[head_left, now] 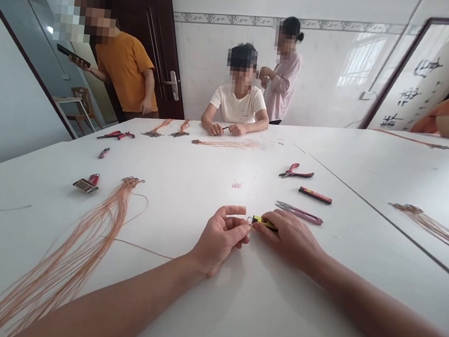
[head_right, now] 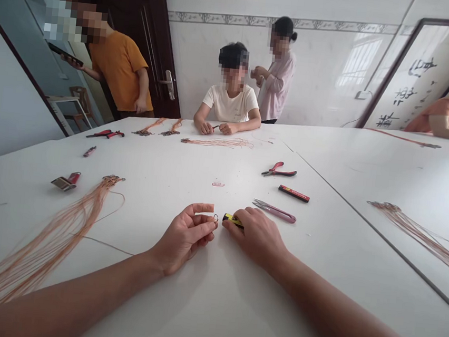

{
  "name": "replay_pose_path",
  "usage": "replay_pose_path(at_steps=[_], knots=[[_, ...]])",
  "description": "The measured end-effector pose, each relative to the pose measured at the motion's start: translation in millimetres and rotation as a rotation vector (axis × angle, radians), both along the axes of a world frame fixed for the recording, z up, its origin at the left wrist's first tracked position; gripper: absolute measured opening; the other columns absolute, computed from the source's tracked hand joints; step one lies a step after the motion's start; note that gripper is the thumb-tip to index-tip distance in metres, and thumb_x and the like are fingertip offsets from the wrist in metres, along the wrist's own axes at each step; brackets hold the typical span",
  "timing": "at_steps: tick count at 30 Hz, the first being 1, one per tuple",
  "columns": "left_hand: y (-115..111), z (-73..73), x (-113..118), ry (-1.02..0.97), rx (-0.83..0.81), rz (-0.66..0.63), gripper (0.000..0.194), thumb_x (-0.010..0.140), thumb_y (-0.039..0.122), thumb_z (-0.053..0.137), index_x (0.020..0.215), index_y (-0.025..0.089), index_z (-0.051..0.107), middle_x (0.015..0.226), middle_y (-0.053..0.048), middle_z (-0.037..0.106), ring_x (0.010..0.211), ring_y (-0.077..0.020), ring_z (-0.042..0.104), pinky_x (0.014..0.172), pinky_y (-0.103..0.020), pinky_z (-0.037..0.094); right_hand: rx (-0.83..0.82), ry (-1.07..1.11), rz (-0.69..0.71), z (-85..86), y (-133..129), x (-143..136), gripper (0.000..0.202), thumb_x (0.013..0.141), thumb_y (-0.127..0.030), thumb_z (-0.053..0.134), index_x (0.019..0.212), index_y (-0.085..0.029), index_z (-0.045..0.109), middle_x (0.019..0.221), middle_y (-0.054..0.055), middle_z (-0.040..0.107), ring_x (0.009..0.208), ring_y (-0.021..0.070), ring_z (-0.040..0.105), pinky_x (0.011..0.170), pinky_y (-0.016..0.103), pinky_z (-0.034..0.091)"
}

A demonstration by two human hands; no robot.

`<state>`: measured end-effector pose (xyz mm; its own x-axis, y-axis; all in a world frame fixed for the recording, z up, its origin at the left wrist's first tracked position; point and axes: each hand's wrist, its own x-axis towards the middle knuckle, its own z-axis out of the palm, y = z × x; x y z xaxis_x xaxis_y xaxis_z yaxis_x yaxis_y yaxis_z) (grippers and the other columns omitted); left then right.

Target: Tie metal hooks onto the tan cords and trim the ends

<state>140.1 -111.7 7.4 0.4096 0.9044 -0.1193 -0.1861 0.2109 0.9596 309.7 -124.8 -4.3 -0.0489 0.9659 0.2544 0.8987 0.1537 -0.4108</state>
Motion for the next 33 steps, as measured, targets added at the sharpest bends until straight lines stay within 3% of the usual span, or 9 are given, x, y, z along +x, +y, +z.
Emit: replay_pose_path(at_steps=[4,7,10,14,20,26,30,33], knots=[[0,0.7,0,0.001,-0.005,-0.001,0.035,0.065,0.026,0.065,0.097,0.022,0.052,0.075,0.001,0.057,0.060,-0.0079,0.052,0.060,-0.023,0.038,0.135,-0.049,0.104,-2.8,1,0,0.022,0.081,-0.035,0.042,0.078,-0.020,0.057,0.077,0.005,0.057,0.078,0.0180,0.048,0.069,0.032,0.036],[-1,1.1,0,0.000,0.001,0.006,0.035,0.065,0.029,0.065,0.097,0.022,0.052,0.072,0.001,0.056,0.059,-0.0081,0.052,0.059,-0.023,0.037,0.235,0.060,0.118,3.0,-4,-4,0.020,0.082,-0.032,0.042,0.080,-0.020,0.058,0.079,0.004,0.059,0.081,0.0180,0.048,0.074,0.034,0.036],[-1,0.5,1,0.013,0.038,-0.010,0.034,0.066,0.031,0.064,0.096,0.022,0.051,0.072,0.002,0.055,0.059,-0.0079,0.052,0.058,-0.023,0.037,0.117,0.285,0.105,10.4,-12,-9,0.024,0.082,-0.038,0.042,0.076,-0.021,0.058,0.073,0.003,0.058,0.069,0.0147,0.049,0.063,0.029,0.039],[-3,-1.1,1,0.039,0.124,-0.048,0.033,0.067,0.033,0.063,0.095,0.021,0.050,0.071,0.002,0.054,0.061,-0.0083,0.052,0.058,-0.023,0.037,-0.102,0.488,0.103,13.1,-20,-16,0.027,0.080,-0.044,0.042,0.075,-0.021,0.057,0.066,0.001,0.057,0.053,0.0109,0.043,0.046,0.023,0.034],[-3,-2.7,2,0.078,0.196,-0.071,0.029,0.071,0.030,0.059,0.097,0.021,0.049,0.072,0.002,0.054,0.062,-0.0085,0.052,0.058,-0.023,0.040,-0.077,0.548,0.110,12.9,-20,-16,0.025,0.079,-0.040,0.044,0.069,-0.020,0.053,0.058,-0.002,0.051,0.048,0.0083,0.037,0.043,0.021,0.030],[-3,-2.5,2,0.123,0.270,-0.091,0.027,0.072,0.027,0.057,0.098,0.021,0.050,0.074,0.001,0.053,0.062,-0.0084,0.052,0.058,-0.023,0.042,0.192,0.725,-0.045,16.7,-8,-1,0.022,0.080,-0.037,0.045,0.067,-0.018,0.047,0.058,-0.003,0.048,0.053,0.0085,0.043,0.050,0.022,0.037],[-1,-2.2,2,0.167,0.305,-0.098,0.026,0.073,0.026,0.056,0.098,0.021,0.050,0.076,0.000,0.054,0.063,-0.0084,0.052,0.058,-0.023,0.043,0.399,1.075,-0.136,27.1,9,25,0.014,0.078,-0.030,0.048,0.070,-0.018,0.048,0.066,-0.001,0.055,0.056,0.0086,0.051,0.053,0.024,0.043],[-1,-2.8,1,0.189,0.328,-0.104,0.026,0.073,0.027,0.055,0.098,0.020,0.050,0.077,0.000,0.054,0.064,-0.0092,0.052,0.060,-0.025,0.044,0.594,1.356,-0.173,44.7,19,51,0.007,0.076,-0.022,0.047,0.071,-0.018,0.045,0.067,0.000,0.057,0.060,0.0108,0.057,0.053,0.025,0.046]])
